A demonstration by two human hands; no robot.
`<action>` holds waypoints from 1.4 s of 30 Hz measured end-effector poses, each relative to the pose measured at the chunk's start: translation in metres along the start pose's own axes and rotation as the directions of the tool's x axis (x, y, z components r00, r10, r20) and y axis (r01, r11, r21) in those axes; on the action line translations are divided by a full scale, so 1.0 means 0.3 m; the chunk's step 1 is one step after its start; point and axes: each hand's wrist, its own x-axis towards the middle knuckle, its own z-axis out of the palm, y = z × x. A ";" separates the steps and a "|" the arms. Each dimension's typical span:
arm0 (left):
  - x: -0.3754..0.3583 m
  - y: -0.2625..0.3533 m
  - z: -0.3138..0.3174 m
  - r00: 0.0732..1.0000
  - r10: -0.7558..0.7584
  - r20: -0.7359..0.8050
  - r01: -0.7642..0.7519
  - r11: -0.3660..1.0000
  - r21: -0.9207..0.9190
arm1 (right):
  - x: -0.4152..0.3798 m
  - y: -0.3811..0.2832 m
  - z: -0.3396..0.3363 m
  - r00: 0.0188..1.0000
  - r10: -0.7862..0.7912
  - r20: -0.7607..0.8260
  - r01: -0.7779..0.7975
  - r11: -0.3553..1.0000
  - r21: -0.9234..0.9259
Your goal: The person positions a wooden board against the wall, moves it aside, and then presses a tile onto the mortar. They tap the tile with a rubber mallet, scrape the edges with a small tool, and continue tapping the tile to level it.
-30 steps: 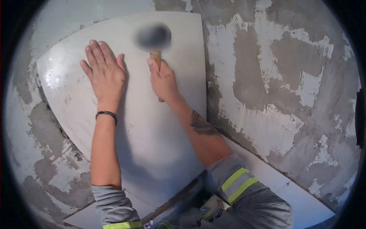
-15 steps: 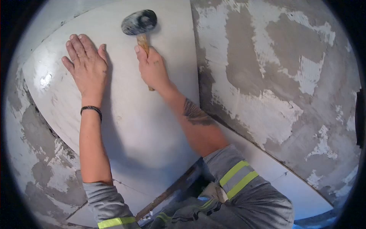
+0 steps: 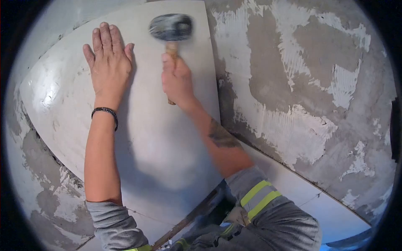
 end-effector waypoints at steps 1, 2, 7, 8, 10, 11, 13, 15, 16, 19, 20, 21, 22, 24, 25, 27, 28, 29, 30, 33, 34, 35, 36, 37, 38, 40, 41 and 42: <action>-0.008 0.000 0.000 1.000 0.006 -0.012 -0.006 1.000 -0.014 | -0.013 -0.004 0.007 1.000 -0.013 -0.017 0.012 0.999 -0.048; -0.009 0.001 -0.001 1.000 0.008 -0.009 -0.008 1.000 -0.017 | -0.006 -0.007 -0.008 1.000 -0.009 -0.019 0.008 0.999 -0.049; 0.000 0.002 -0.012 0.999 0.001 0.034 -0.003 0.999 0.045 | 0.011 0.011 -0.002 0.998 0.058 -0.020 -0.056 0.996 0.062; -0.001 0.009 -0.015 0.999 0.013 0.043 -0.015 0.999 0.036 | 0.016 0.027 -0.002 0.997 0.073 -0.027 -0.071 0.996 0.059; 0.005 0.014 -0.015 0.999 0.012 0.033 -0.015 0.995 0.099 | 0.042 0.038 -0.024 0.987 0.133 0.088 -0.134 0.991 0.001; 0.012 0.035 -0.016 0.998 -0.028 0.048 0.023 0.995 0.097 | 0.024 0.040 -0.050 0.986 0.147 0.073 -0.147 0.989 0.004; 0.027 0.086 -0.013 0.998 0.019 0.067 -0.023 0.998 0.051 | 0.009 0.023 -0.074 0.985 0.163 0.054 -0.167 0.983 0.082; 0.028 0.104 0.058 0.999 0.039 -0.021 -0.041 0.995 -0.094 | 0.000 -0.050 -0.116 0.978 0.207 0.024 -0.208 0.967 0.144; 0.034 0.100 0.062 0.999 0.042 -0.026 -0.044 0.995 -0.093 | -0.006 -0.065 -0.128 0.961 0.276 0.001 -0.271 0.942 0.198; 0.029 0.110 0.056 0.998 0.064 0.005 -0.064 0.998 -0.023 | 0.048 0.054 -0.059 0.995 0.068 -0.070 -0.079 0.984 -0.160; 0.026 0.104 0.062 0.998 0.068 -0.016 -0.069 0.997 -0.040 | 0.046 0.062 -0.070 0.995 0.073 -0.073 -0.084 0.984 -0.160; 0.027 0.098 0.069 0.997 0.068 -0.041 -0.070 0.996 -0.053 | 0.052 0.069 -0.085 0.990 0.140 -0.014 -0.140 0.989 -0.048; 0.027 0.098 0.068 0.996 0.073 -0.044 -0.075 0.996 -0.054 | 0.053 0.075 -0.091 0.979 0.200 0.048 -0.203 0.977 0.063; 0.028 0.102 0.068 0.998 0.063 -0.014 -0.063 0.998 0.004 | 0.058 0.081 -0.066 0.982 0.188 0.011 -0.189 0.981 0.041; 0.024 0.103 0.059 0.997 0.073 -0.006 -0.073 0.997 0.002 | 0.040 0.074 -0.063 0.980 0.199 -0.028 -0.199 0.980 0.022; 0.034 0.106 0.031 0.995 0.078 0.065 -0.085 0.991 0.106 | 0.064 0.055 -0.108 0.977 0.213 0.011 -0.213 0.977 -0.017; 0.029 0.108 0.021 0.994 0.086 0.067 -0.093 0.990 0.106 | 0.070 0.046 -0.123 0.973 0.225 0.049 -0.222 0.974 -0.051; 0.028 0.108 0.020 0.993 0.077 0.090 -0.088 0.989 0.122 | 0.056 0.037 -0.127 0.974 0.220 0.045 -0.218 0.975 -0.047; 0.040 0.109 0.024 0.993 0.062 0.104 -0.076 0.988 0.137 | 0.038 0.027 -0.130 0.981 0.192 0.009 -0.192 0.981 -0.027; 0.034 0.106 0.034 0.996 0.075 0.044 -0.077 0.996 0.051 | 0.035 0.085 -0.090 0.991 0.117 -0.061 -0.122 0.989 -0.088; 0.032 0.107 0.036 0.996 0.080 0.046 -0.082 0.996 0.045 | 0.045 0.082 -0.089 0.996 0.049 -0.078 -0.062 0.983 -0.172; 0.033 0.110 0.036 0.997 0.070 0.023 -0.071 0.996 0.054 | 0.050 0.084 -0.110 0.996 0.052 -0.079 -0.065 0.982 -0.175; 0.033 0.117 0.038 0.998 0.065 0.000 -0.065 0.996 0.064 | 0.049 0.086 -0.129 0.997 0.072 -0.041 -0.077 0.986 -0.149; 0.044 0.138 0.022 0.998 0.070 -0.001 -0.070 0.995 0.064 | 0.048 0.065 -0.146 0.996 0.086 -0.003 -0.085 0.989 -0.119; 0.053 0.165 0.013 0.995 0.076 0.071 -0.083 0.991 0.104 | 0.029 0.049 -0.163 0.996 0.089 -0.006 -0.089 0.989 -0.115; 0.080 0.205 0.065 0.991 0.128 -0.038 -0.133 0.975 -0.179 | 0.017 0.024 -0.179 0.952 0.306 0.014 -0.305 0.943 0.134; 0.074 0.226 0.063 0.989 0.149 0.023 -0.145 0.984 -0.103 | 0.024 0.045 -0.163 0.953 0.301 0.024 -0.301 0.944 0.132; 0.065 0.248 0.064 0.982 0.165 0.088 -0.163 0.986 -0.027 | 0.031 0.071 -0.146 0.967 0.253 -0.032 -0.249 0.963 0.106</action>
